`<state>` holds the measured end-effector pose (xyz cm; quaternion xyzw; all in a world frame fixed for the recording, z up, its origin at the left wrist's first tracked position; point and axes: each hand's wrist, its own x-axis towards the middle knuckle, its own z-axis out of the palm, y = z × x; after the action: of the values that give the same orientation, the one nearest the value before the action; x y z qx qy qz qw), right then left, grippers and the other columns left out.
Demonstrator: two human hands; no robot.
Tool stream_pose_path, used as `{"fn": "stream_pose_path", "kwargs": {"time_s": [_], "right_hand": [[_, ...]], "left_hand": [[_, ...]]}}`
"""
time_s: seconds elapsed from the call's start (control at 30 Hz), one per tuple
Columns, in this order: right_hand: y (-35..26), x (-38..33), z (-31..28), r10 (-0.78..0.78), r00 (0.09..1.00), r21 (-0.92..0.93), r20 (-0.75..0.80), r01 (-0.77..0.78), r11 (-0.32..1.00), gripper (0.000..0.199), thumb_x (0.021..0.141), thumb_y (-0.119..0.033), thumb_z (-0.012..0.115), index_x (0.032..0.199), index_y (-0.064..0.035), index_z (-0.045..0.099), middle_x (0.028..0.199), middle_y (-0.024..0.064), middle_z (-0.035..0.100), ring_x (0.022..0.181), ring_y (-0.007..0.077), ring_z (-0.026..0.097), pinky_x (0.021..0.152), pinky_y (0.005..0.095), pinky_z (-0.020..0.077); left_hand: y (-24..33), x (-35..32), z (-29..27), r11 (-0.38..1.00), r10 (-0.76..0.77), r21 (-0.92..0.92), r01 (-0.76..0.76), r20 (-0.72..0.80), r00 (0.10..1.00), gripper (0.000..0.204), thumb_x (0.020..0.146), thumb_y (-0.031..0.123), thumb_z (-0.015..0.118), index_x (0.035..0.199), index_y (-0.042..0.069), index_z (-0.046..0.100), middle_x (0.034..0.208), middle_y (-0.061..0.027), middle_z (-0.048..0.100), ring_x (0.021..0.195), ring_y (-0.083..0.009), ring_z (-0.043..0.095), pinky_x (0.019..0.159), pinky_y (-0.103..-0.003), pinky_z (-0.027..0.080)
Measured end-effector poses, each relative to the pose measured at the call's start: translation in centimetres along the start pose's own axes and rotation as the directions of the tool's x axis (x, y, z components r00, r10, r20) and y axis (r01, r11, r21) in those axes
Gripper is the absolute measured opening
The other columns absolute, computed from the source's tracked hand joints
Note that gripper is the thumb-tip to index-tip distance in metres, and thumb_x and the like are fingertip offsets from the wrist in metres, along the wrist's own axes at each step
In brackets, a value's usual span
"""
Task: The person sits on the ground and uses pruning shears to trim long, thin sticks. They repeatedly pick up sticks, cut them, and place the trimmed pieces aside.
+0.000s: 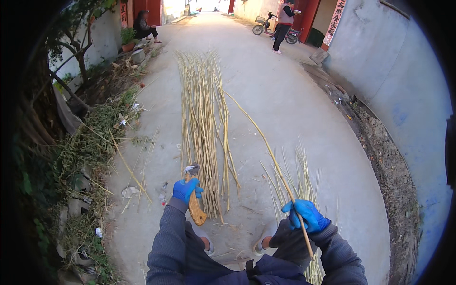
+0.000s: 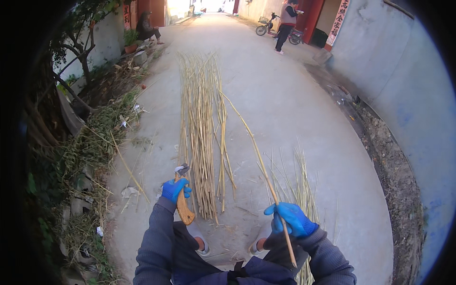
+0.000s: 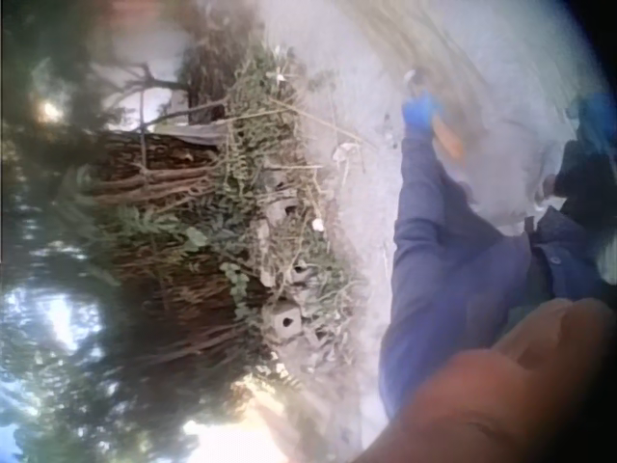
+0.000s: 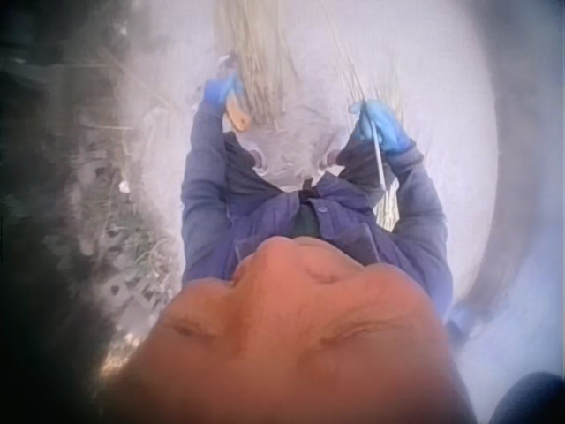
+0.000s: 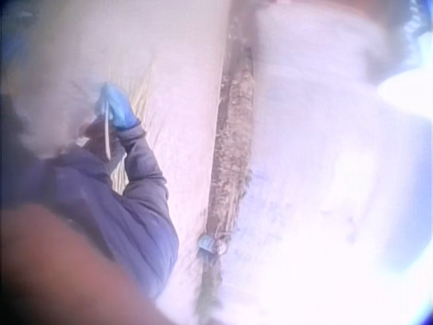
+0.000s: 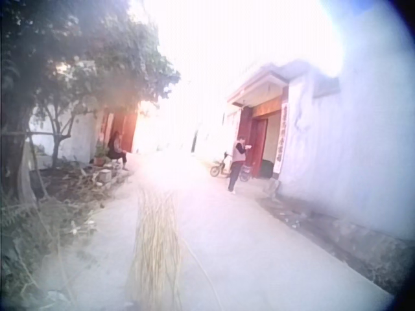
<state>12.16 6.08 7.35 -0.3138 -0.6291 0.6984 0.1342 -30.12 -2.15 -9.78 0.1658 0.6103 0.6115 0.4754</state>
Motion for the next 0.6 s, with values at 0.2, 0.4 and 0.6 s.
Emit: {"fn": "stream_pose_path", "kwargs": {"time_s": [0.2, 0.4, 0.6], "right_hand": [[-1.0, -10.7, 0.2, -0.129, 0.980, 0.145, -0.150, 0.151, 0.978, 0.042, 0.100, -0.032, 0.045, 0.097, 0.0066, 0.062, 0.052, 0.0049, 0.050, 0.049, 0.0172, 0.052, 0.056, 0.0320, 0.0487], [0.3, -17.3, 0.3, -0.250, 0.936, 0.242, -0.246, 0.310, 0.920, 0.032, 0.095, -0.021, 0.050, 0.098, 0.0081, 0.062, 0.050, 0.0069, 0.052, 0.045, 0.0165, 0.053, 0.054, 0.0317, 0.0516], [-0.8, -15.2, 1.0, -0.162, 0.909, -0.063, -0.385, 0.149, 0.987, 0.038, 0.094, -0.030, 0.055, 0.098, 0.0067, 0.063, 0.058, 0.0082, 0.060, 0.051, 0.0167, 0.061, 0.055, 0.0282, 0.0531]], "left_hand": [[-1.3, 1.2, -0.9, 1.000, 0.000, -0.007, 0.000, -0.023, 1.000, 0.030, 0.086, 0.022, 0.068, 0.099, -0.005, 0.063, 0.077, -0.0168, 0.067, 0.061, -0.0242, 0.066, 0.054, -0.035, 0.058], [-2.8, 1.0, -1.4, 1.000, 0.008, 0.029, -0.007, -0.033, 0.999, 0.033, 0.087, 0.026, 0.067, 0.100, -0.004, 0.062, 0.078, -0.0162, 0.067, 0.059, -0.0233, 0.065, 0.056, -0.035, 0.058], [-1.6, -3.9, 1.5, 0.994, 0.002, 0.105, -0.007, 0.039, 0.999, 0.034, 0.091, 0.025, 0.065, 0.107, -0.004, 0.061, 0.082, -0.0163, 0.068, 0.061, -0.0221, 0.066, 0.056, -0.032, 0.058]]}}
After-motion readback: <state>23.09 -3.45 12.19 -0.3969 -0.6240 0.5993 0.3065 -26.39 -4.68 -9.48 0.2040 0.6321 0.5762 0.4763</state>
